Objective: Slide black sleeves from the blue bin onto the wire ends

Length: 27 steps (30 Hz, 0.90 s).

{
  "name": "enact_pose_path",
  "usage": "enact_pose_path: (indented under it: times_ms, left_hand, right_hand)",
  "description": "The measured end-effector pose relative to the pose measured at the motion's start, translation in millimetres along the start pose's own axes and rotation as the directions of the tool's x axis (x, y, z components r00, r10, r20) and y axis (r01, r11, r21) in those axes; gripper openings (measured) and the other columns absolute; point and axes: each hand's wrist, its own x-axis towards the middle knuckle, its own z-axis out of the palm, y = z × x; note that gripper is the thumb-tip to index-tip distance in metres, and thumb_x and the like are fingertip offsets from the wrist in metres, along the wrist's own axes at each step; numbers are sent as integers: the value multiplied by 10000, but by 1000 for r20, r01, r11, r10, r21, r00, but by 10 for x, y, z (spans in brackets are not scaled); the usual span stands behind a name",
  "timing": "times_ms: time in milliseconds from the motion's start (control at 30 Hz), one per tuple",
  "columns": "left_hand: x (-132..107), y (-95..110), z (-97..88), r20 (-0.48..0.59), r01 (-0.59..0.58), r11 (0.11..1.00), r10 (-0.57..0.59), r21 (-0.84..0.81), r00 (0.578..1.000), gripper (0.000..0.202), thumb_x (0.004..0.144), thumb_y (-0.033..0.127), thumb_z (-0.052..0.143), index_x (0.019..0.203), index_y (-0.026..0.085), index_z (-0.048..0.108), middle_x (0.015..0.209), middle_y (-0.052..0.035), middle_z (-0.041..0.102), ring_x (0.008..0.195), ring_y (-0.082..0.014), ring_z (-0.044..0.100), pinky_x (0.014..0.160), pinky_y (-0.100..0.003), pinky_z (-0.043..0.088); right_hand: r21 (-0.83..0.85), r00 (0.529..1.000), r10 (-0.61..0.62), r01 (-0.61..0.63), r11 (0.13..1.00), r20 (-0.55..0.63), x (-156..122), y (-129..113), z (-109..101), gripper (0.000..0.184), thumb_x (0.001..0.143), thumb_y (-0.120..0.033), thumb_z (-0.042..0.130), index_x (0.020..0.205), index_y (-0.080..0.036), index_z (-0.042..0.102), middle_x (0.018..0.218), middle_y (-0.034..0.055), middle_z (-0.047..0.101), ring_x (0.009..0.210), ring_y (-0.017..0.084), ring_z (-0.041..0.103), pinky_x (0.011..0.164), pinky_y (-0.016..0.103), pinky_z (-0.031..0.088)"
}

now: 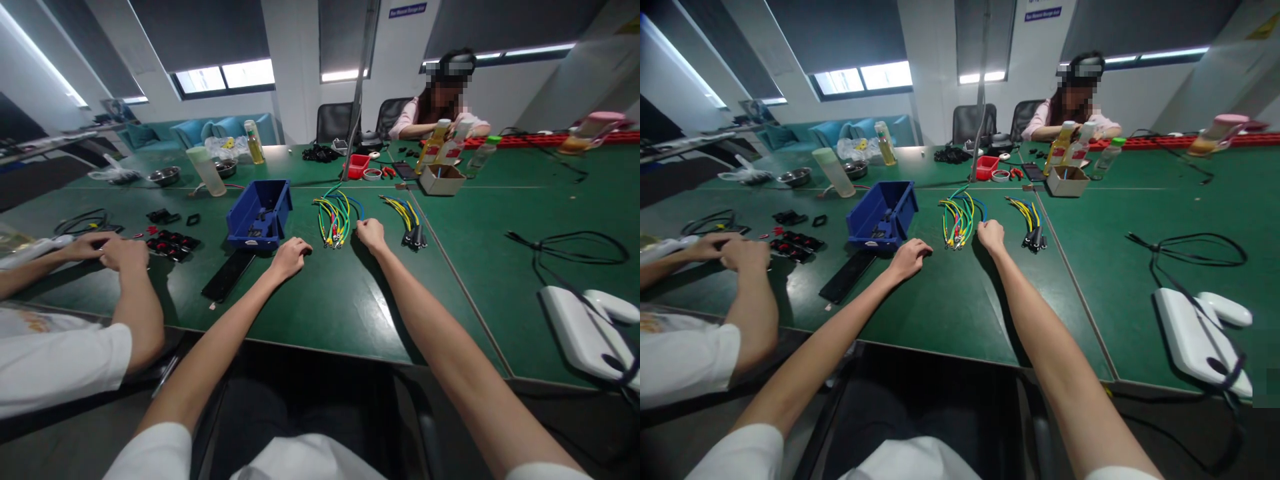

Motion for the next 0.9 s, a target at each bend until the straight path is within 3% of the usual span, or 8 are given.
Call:
enact_pose_path:
  times_ms: [167,300,700,900]
  left_hand:
    - [11,20,6,-15,43,999,-43,17,999,316,861,85,457,1020,210,700,1001,-61,666,977,-189,600,882,-327,508]
    - [14,23,-3,-14,25,1000,-25,8,1000,305,879,98,455,1035,203,695,1016,-68,663,983,-191,595,889,-328,505]
    - [45,165,-46,53,-138,984,133,112,990,282,893,145,471,1091,197,665,1051,-85,642,995,-219,565,877,-350,487]
    - [129,225,8,14,-171,984,171,48,985,297,913,157,467,1153,185,640,1116,-88,641,1044,-219,560,924,-353,474]
  right_hand:
    - [39,995,64,-62,997,-72,-21,-36,21,368,925,-345,379,958,-139,681,977,179,721,955,278,663,813,323,441]
    - [97,992,55,-44,994,-110,-52,-51,40,366,943,-358,366,1070,-120,615,1012,171,707,967,269,645,832,318,421]
    - [251,965,113,-51,967,-237,-390,-26,92,339,957,-393,358,1099,-131,521,894,116,709,852,234,663,776,298,431]
    - [421,980,117,-39,906,-162,-683,-93,162,271,923,-410,426,1030,-173,501,799,65,701,676,186,666,653,285,480]
